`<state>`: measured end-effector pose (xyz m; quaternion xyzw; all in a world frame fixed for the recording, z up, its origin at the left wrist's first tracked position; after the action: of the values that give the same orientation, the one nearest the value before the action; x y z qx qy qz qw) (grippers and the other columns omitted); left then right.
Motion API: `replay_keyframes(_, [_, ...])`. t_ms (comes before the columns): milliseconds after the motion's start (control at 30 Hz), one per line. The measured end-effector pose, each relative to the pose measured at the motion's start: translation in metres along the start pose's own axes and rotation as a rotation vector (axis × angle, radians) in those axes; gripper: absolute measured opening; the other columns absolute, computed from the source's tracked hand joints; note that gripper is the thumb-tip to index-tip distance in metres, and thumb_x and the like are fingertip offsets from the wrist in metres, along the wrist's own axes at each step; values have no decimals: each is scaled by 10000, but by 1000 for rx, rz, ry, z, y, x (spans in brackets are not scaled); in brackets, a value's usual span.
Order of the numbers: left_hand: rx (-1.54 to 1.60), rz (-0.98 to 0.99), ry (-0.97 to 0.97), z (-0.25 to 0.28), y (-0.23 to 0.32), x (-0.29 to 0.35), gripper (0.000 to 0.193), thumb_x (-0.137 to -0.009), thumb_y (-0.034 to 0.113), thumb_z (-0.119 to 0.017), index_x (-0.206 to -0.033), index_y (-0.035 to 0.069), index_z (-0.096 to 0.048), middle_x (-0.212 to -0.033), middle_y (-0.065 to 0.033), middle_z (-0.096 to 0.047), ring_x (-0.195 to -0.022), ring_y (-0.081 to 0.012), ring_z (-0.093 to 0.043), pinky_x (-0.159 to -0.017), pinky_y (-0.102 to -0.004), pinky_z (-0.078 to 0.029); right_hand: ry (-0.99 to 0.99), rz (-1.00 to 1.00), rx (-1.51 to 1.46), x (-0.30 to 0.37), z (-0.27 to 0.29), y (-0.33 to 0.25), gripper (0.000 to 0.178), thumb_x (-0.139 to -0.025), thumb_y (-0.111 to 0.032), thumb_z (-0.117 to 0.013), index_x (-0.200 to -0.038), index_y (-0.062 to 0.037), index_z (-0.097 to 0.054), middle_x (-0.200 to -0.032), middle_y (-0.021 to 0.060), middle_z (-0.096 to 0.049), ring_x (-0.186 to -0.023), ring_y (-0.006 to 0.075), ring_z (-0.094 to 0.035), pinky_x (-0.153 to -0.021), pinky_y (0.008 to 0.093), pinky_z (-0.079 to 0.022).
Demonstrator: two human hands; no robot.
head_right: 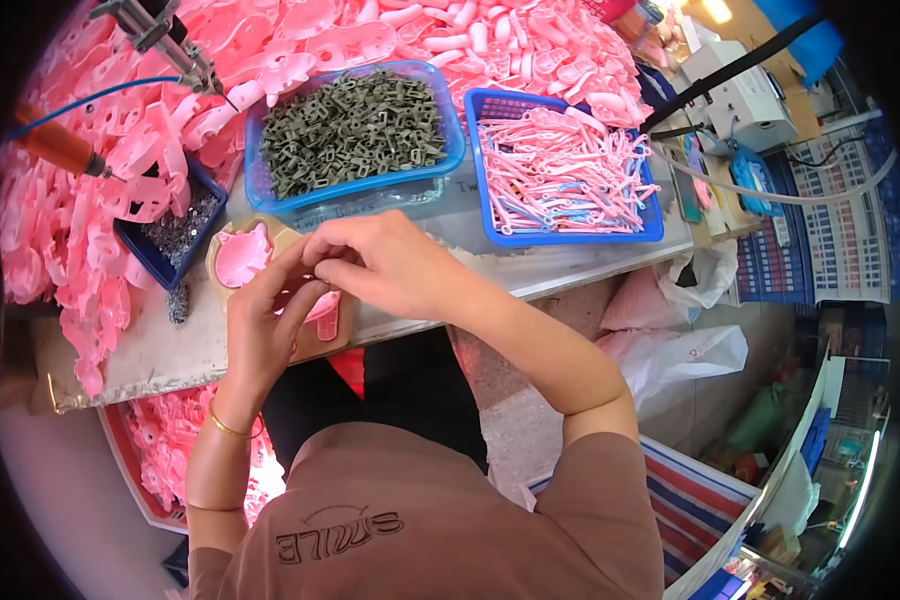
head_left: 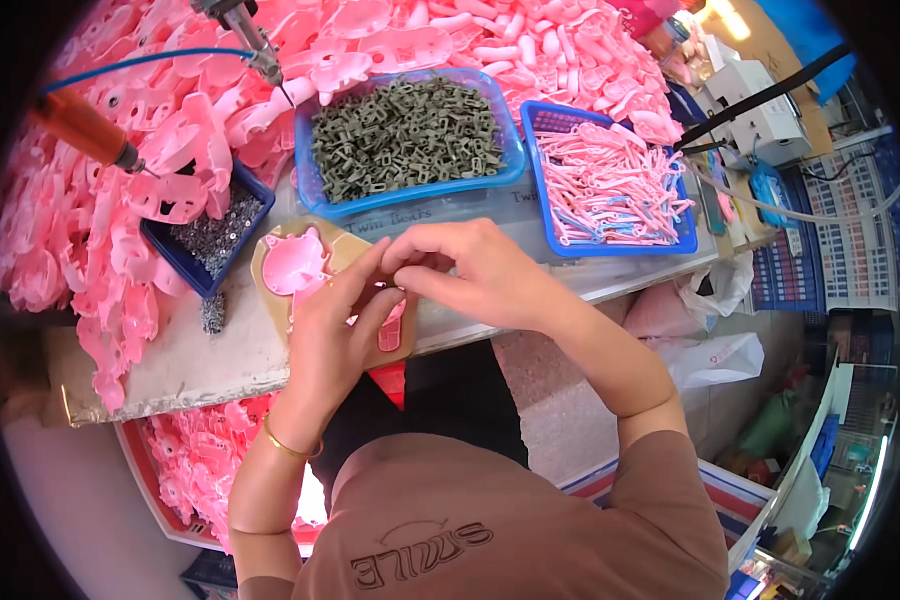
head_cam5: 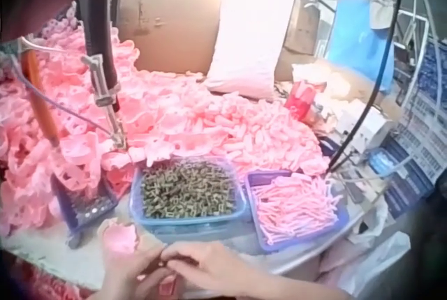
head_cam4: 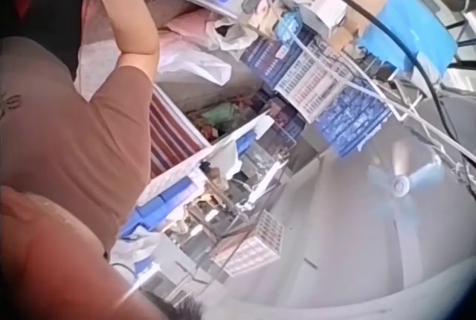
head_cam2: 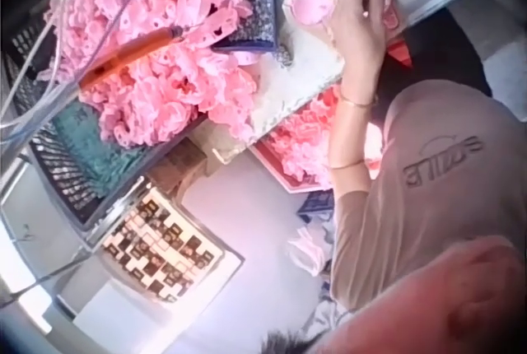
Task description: Assembling small components onto pink toy pigs using an air screwdriver at a factory workbench.
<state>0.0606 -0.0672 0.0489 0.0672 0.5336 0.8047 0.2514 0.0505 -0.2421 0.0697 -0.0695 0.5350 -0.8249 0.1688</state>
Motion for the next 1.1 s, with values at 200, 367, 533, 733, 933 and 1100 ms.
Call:
replay_keyframes(200, [33,-3,-24,4,1,6,254,-889,27,-676,-1142,3,-659,-1044,-102,-678,-897,-182,-692,-781,-287,-557,297,-264,172,31,83,50,162,-923,-78,-637,-1059,-1,-681,-930,69,-705,-874,128,-666,-787,297,-545])
replay_keyframes(367, [162,164,-28,10,0,11,157,-898,20,-682,-1051,-8,-665,-1007,-26,-623,-863,-76,-638,-650,-192,-495,588,-295,1086,92,184,93,191,-855,-17,-609,-1027,-28,-691,-988,130,-694,-947,305,-656,-831,376,-521])
replay_keyframes(533, [226,208,-47,8,-1,9,141,-916,39,-669,-1048,-10,-661,-976,-41,-670,-882,-80,-647,-668,-199,-510,464,-248,1213,102,203,118,142,-841,-53,-641,-973,-29,-686,-957,141,-662,-973,347,-607,-858,429,-485])
replay_keyframes(733, [348,265,-44,9,-11,10,142,-946,69,-639,-1046,-31,-650,-971,-60,-683,-872,-111,-662,-768,-244,-549,666,-238,741,86,214,96,93,-907,-65,-617,-992,-26,-611,-968,86,-675,-875,245,-632,-767,352,-495])
replay_keyframes(933, [517,336,6,11,-14,8,184,-983,128,-598,-1043,-39,-646,-978,-65,-684,-848,-121,-665,-771,-258,-565,539,-102,-386,48,167,59,261,-1023,-208,-523,-1164,0,-594,-1016,106,-682,-822,153,-660,-736,267,-539])
replay_keyframes(1100, [499,356,57,10,-18,1,217,-984,162,-615,-1052,-42,-647,-931,-67,-685,-821,-111,-663,-757,-246,-556,121,-91,-491,26,80,17,265,-982,-111,-572,-1225,-7,-582,-1055,112,-680,-846,152,-674,-728,263,-537])
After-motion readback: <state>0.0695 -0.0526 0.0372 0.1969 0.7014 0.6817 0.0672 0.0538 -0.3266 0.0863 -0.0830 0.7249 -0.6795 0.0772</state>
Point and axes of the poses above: each hand's wrist, its own x-axis away from the middle knuckle, its own z-axis out of the back of the hand, y = z × x, the point moved 3 cm from there along -x, towards the middle knuckle
